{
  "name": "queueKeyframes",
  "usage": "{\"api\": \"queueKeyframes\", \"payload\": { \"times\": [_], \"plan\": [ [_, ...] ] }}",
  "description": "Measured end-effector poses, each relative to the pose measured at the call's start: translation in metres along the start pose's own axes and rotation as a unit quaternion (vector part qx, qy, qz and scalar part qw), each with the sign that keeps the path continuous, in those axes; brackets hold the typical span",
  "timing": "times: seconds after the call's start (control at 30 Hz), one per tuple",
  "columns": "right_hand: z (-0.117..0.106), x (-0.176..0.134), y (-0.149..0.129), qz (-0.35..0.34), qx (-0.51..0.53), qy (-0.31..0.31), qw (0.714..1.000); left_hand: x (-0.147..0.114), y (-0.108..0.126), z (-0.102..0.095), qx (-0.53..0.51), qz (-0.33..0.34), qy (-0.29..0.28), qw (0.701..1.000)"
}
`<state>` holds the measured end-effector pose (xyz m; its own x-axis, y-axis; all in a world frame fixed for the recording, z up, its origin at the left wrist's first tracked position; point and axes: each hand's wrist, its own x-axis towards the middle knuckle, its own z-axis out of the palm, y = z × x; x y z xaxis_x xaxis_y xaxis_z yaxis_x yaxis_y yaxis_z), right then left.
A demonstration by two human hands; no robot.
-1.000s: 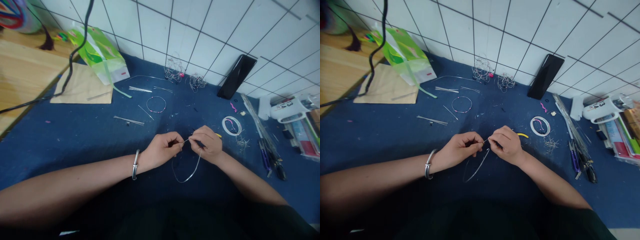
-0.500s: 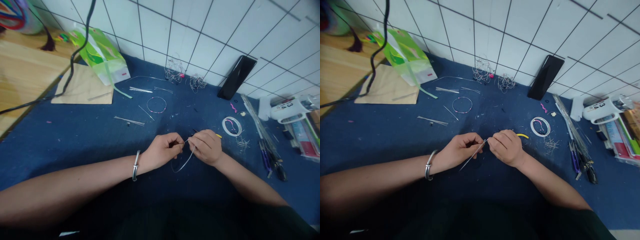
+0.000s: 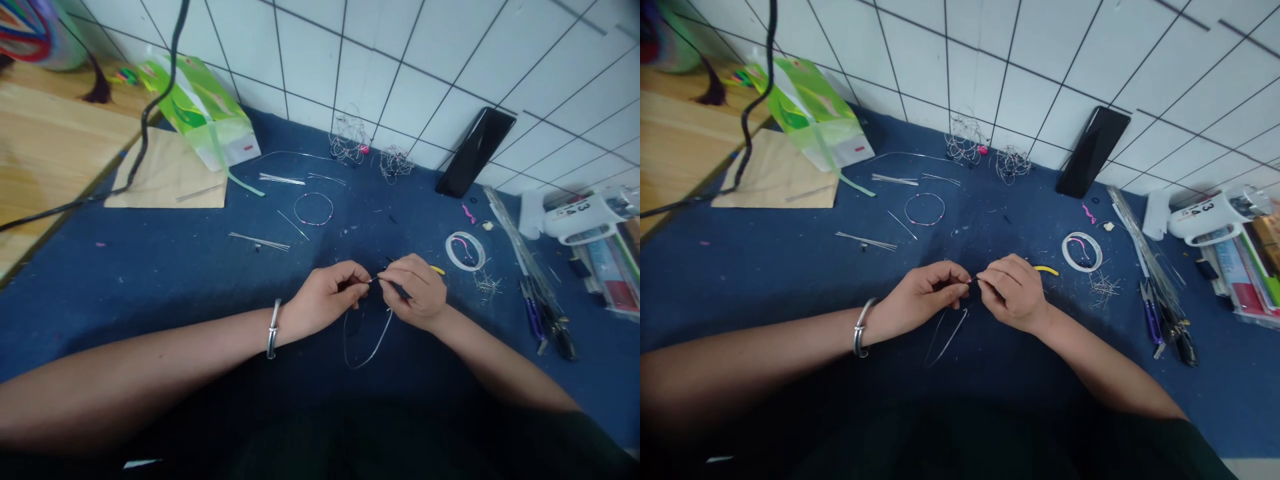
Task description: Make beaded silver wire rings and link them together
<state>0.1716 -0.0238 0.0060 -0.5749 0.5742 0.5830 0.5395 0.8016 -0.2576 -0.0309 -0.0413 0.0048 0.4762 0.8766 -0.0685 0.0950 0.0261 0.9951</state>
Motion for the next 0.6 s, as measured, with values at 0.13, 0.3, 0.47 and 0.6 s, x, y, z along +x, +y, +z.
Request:
{"api": "queueKeyframes", "payload": {
  "times": [0.13,0.3,0.47,0.6],
  "plan": [
    [0.001,-0.002,0.001,0.005,0.004,0.006,1.0,0.001,-0.002,0.0,-0.019,0.001,-0.003,1.0],
    [-0.002,0.0,0.002,0.001,0.002,0.0,1.0,0.0,-0.004,-0.001,-0.011,0.012,-0.009,1.0],
    [-0.017,0.004,0.012,0.041,-0.035,-0.007,0.999,0.001,-0.006,0.0,-0.025,0.018,0.004,1.0],
    [-0.041,0.012,0.025,0.091,-0.095,-0.049,0.99,0.001,-0.007,0.0,-0.023,0.017,0.006,1.0]
  ]
}}
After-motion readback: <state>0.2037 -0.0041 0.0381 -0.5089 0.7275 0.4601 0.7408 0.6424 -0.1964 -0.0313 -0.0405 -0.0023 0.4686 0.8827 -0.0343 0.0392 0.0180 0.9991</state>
